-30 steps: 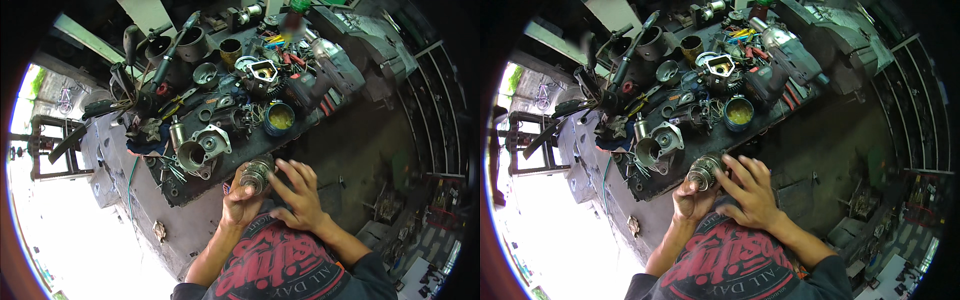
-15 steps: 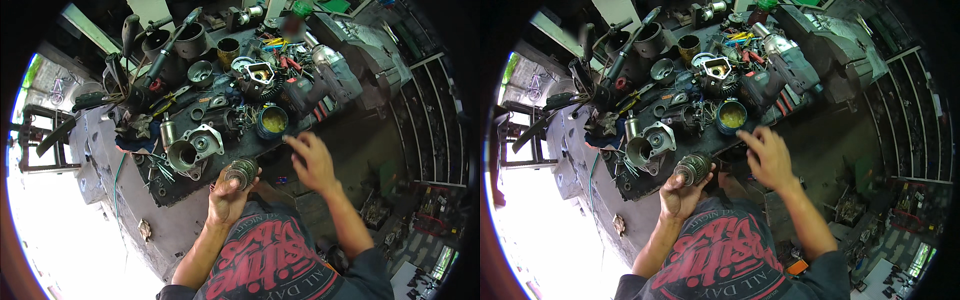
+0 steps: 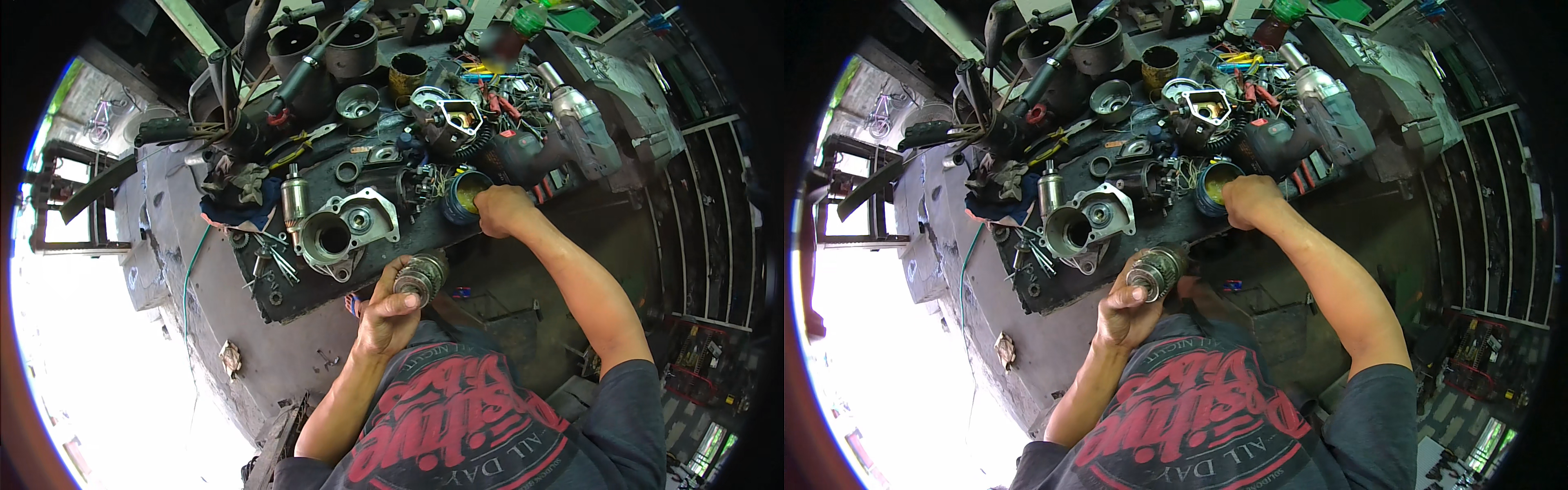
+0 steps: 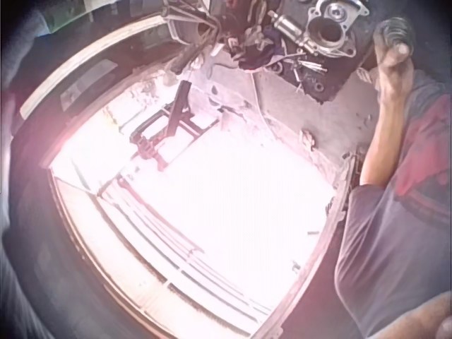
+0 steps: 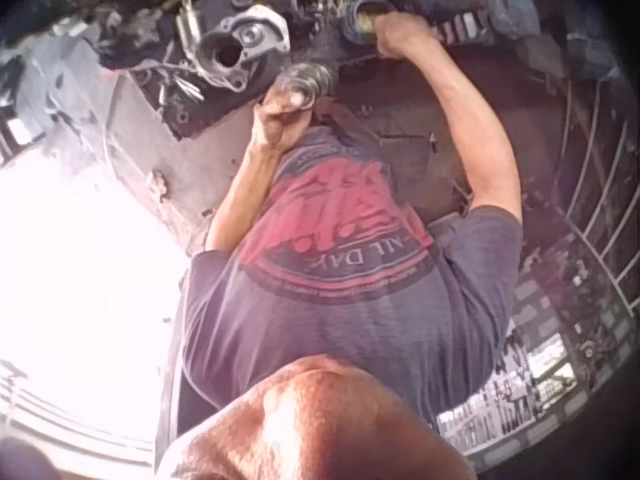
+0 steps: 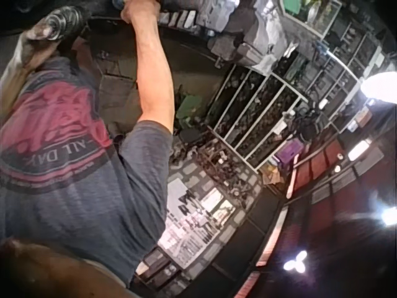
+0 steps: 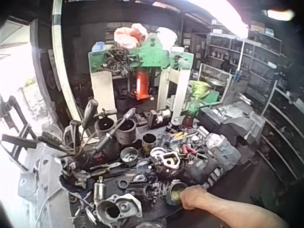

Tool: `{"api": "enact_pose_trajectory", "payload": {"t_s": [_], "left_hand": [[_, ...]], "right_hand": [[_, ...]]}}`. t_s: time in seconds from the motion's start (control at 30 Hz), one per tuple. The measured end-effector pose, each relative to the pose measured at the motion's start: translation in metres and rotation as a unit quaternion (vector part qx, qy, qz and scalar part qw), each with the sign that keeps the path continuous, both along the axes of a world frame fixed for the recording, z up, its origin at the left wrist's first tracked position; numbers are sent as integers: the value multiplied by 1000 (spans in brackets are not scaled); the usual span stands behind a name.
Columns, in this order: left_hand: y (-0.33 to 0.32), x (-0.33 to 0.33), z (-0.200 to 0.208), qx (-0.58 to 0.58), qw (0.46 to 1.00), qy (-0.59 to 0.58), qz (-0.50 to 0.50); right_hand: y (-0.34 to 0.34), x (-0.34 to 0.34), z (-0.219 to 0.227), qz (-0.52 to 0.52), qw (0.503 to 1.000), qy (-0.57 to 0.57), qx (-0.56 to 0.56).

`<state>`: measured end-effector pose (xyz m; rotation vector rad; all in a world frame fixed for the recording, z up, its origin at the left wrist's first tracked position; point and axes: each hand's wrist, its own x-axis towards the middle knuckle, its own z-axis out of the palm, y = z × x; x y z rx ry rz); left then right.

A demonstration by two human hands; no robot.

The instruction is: The person assembles small mechanical components on a cluttered workbench. They apply grease to a cylindrical part, insert it into a housing, and use a hammer to tap it into place. They then clean the housing with a rag and spray lubricant before inserting a bolt.

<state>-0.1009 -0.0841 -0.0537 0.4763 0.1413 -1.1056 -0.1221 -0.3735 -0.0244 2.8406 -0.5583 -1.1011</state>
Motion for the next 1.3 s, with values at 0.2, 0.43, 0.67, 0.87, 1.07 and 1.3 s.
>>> {"api": "enact_pose_trajectory", "payload": {"t_s": [0.2,0.43,0.67,0.87,1.07,1.3], "left_hand": [[-2,5,-1,-12,999,-13,-39],[-9,7,-4,-9,999,2,-36],[-19,9,0,-32,997,32,-62],[-17,11,14,-71,991,35,-105],[-14,1,26,-61,993,61,-77],[-13,1,28,-41,995,67,-54]], "right_hand": [[-29,-23,6,-341,816,-142,445],[89,-92,35,-235,646,-464,558],[126,-120,45,-10,854,-505,126],[89,-88,43,-198,684,-491,503],[87,-92,-6,-164,603,-468,625],[118,-126,27,-16,729,-594,338]]}}
